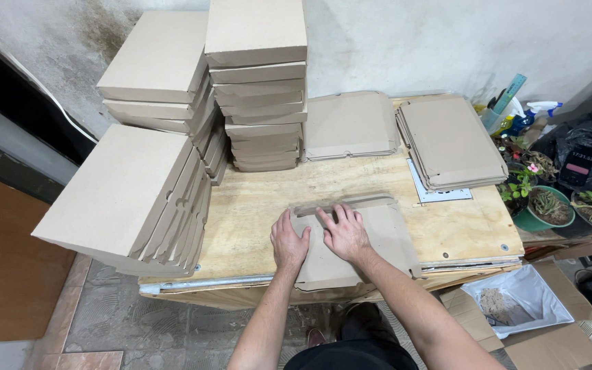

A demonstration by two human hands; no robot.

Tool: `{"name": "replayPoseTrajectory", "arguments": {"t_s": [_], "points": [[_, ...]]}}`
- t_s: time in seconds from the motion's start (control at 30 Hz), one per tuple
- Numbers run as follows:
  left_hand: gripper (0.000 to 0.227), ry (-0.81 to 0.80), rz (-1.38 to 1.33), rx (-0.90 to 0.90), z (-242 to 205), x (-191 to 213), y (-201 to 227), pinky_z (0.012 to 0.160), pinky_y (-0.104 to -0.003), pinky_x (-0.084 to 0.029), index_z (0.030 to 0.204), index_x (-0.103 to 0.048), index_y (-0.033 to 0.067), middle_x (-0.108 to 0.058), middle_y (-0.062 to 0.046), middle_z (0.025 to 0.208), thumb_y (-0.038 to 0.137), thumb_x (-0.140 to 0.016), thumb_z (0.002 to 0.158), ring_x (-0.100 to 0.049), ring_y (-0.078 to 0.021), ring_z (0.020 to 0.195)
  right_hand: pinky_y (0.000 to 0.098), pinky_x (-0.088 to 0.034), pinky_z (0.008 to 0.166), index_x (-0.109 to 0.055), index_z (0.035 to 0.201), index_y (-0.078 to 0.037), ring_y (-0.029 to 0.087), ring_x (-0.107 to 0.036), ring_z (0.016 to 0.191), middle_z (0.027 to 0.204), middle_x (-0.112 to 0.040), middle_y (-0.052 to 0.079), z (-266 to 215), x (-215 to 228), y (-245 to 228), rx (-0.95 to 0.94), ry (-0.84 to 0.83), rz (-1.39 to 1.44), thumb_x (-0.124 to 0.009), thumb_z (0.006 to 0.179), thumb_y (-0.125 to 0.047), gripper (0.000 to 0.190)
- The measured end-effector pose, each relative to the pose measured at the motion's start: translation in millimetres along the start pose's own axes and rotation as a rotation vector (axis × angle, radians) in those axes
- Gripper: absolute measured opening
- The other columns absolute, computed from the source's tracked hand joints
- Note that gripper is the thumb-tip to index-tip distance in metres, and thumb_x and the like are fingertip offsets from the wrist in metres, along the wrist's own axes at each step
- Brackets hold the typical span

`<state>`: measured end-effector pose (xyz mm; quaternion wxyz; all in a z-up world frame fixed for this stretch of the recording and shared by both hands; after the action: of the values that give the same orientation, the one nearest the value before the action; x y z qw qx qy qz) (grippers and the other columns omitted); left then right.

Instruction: The person assembles flat-packed cardboard boxes on a wooden workbench. They fold the flaps, interlock the tabs, and stack the completed boxes. The process is repeated for multiple boxes.

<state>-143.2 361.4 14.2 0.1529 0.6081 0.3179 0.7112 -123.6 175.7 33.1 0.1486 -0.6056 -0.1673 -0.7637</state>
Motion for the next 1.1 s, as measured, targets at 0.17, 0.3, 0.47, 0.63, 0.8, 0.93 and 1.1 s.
{"name": "replayPoseTrajectory", "arguments": {"t_s": [0.17, 0.3, 0.47, 0.63, 0.8, 0.93, 1.1], "points": [[0.086, 0.047, -0.024, 0.033, 2.6, -0.7, -3.5, 0.129, -0.048, -0.044, 0.166, -0.051, 0.0153, -0.058, -0.007, 0.164, 0.04, -0.089, 0.092, -0.055, -0.0276, 0.151, 0.053, -0.046, 0.114, -0.044, 0.172, -0.04, 0.033, -0.044, 0.155, 0.156, -0.045, 0.011, 0.3, -0.9, -0.1, 0.004, 0.008, 0.002, -0.052, 0.106, -0.051, 0.068], [0.083, 0.06, -0.073, 0.079, 5.8, 1.3, -7.1, 0.128, -0.047, -0.044, 0.165, -0.053, 0.016, -0.061, -0.007, 0.161, 0.04, -0.088, 0.093, -0.056, -0.0272, 0.15, 0.0533, -0.047, 0.114, -0.045, 0.171, -0.04, 0.034, -0.043, 0.157, 0.159, -0.045, 0.011, 1.1, 1.7, -1.4, 0.002, 0.002, -0.005, -0.053, 0.105, -0.051, 0.068], [0.078, 0.061, -0.082, 0.097, 5.1, 4.8, -6.5, 0.127, -0.045, -0.046, 0.163, -0.056, 0.0172, -0.064, -0.005, 0.158, 0.039, -0.086, 0.094, -0.059, -0.0257, 0.148, 0.0543, -0.043, 0.119, -0.046, 0.171, -0.036, 0.032, -0.042, 0.157, 0.162, -0.044, 0.011, 2.2, 4.9, -2.0, 0.018, -0.009, -0.009, -0.054, 0.103, -0.048, 0.069], [0.073, 0.082, -0.066, 0.086, 4.4, -1.2, -11.7, 0.127, -0.044, -0.047, 0.16, -0.06, 0.018, -0.065, -0.004, 0.156, 0.038, -0.085, 0.094, -0.06, -0.0254, 0.147, 0.0516, -0.037, 0.123, -0.056, 0.162, -0.024, 0.026, -0.041, 0.159, 0.161, -0.05, 0.006, 13.4, 9.8, -24.3, 0.077, -0.029, -0.062, -0.053, 0.099, -0.037, 0.064], [0.07, 0.064, -0.087, 0.077, 3.3, 6.2, -6.7, 0.127, -0.043, -0.048, 0.16, -0.06, 0.0181, -0.065, -0.004, 0.158, 0.034, -0.081, 0.096, -0.06, -0.024, 0.148, 0.0602, -0.034, 0.125, -0.054, 0.162, -0.024, 0.025, -0.046, 0.154, 0.145, -0.058, 0.004, 17.9, 0.1, -30.0, -0.007, 0.009, 0.029, -0.052, 0.097, -0.035, 0.066], [0.069, 0.055, -0.06, 0.071, 5.0, 1.9, -9.5, 0.128, -0.043, -0.047, 0.16, -0.061, 0.0188, -0.065, -0.003, 0.158, 0.036, -0.08, 0.096, -0.059, -0.0222, 0.148, 0.0625, -0.035, 0.126, -0.057, 0.161, -0.028, 0.025, -0.046, 0.154, 0.146, -0.058, 0.003, 19.1, -8.3, -27.9, -0.021, 0.036, 0.044, -0.052, 0.097, -0.037, 0.064], [0.067, 0.106, -0.072, 0.044, 5.1, -1.2, -12.5, 0.127, -0.043, -0.048, 0.159, -0.062, 0.0183, -0.067, -0.003, 0.157, 0.034, -0.079, 0.096, -0.06, -0.0227, 0.147, 0.0621, -0.036, 0.126, -0.058, 0.16, -0.029, 0.024, -0.047, 0.154, 0.147, -0.058, 0.003, 18.0, -12.1, -26.8, -0.032, 0.056, 0.071, -0.054, 0.099, -0.037, 0.062]]}}
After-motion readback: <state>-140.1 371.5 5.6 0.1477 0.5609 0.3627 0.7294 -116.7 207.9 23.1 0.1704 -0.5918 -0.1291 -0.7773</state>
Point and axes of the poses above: each hand's wrist, its own z-axis towards the middle knuckle, its own x-axis out of the back of the hand, y = z × x, the point moved 6 cm from there along z, towards the middle knuckle
